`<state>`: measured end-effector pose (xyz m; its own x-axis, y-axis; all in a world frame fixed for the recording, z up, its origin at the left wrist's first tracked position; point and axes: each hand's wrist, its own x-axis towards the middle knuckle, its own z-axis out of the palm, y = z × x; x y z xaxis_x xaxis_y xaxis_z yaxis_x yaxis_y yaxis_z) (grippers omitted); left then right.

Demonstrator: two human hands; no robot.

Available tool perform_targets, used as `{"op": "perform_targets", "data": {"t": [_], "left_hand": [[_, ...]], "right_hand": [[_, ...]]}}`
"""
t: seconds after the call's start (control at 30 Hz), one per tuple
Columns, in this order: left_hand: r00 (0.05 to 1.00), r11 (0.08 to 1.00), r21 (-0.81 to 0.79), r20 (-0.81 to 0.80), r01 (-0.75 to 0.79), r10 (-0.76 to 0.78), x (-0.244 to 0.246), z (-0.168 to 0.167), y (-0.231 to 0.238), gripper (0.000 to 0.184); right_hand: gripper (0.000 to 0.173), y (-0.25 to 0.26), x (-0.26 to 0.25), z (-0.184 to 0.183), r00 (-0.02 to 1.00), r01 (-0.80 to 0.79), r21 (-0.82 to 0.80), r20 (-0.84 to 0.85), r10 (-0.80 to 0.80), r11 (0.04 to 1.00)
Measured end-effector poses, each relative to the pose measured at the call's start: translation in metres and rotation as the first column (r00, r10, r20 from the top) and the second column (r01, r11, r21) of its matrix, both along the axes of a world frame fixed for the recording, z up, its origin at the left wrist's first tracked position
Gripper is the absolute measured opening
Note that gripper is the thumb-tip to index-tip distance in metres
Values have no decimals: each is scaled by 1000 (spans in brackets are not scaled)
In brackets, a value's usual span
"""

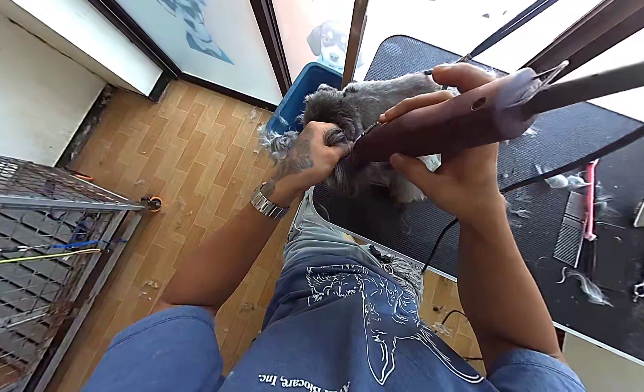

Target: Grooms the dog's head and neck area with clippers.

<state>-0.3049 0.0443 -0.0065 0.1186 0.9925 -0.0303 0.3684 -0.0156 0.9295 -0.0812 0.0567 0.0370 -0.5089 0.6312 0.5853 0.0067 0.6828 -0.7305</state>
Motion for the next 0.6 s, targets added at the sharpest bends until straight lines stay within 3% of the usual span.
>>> {"op": "perform_targets", "data": {"t": [0.13, 0.23, 0.43, 0.6], "left_hand": [[1000, 1000, -11, 1, -17, 17, 2, 1, -3, 17], [998, 998, -13, 17, -54, 55, 6, -6, -7, 20], [989, 989, -57, 54, -137, 140, 12, -10, -12, 10], [990, 992, -71, 79, -108, 113, 13, -8, -15, 5]], "right_hand": [[72, -3, -4, -4, 986, -46, 17, 159, 43, 999], [64, -4, 2, -4, 954, -98, -92, 274, 120, 991], [74, 2, 7, -6, 998, -43, -101, -43, 39, 994], [73, 1, -1, -15, 998, -46, -50, 51, 49, 998]]}}
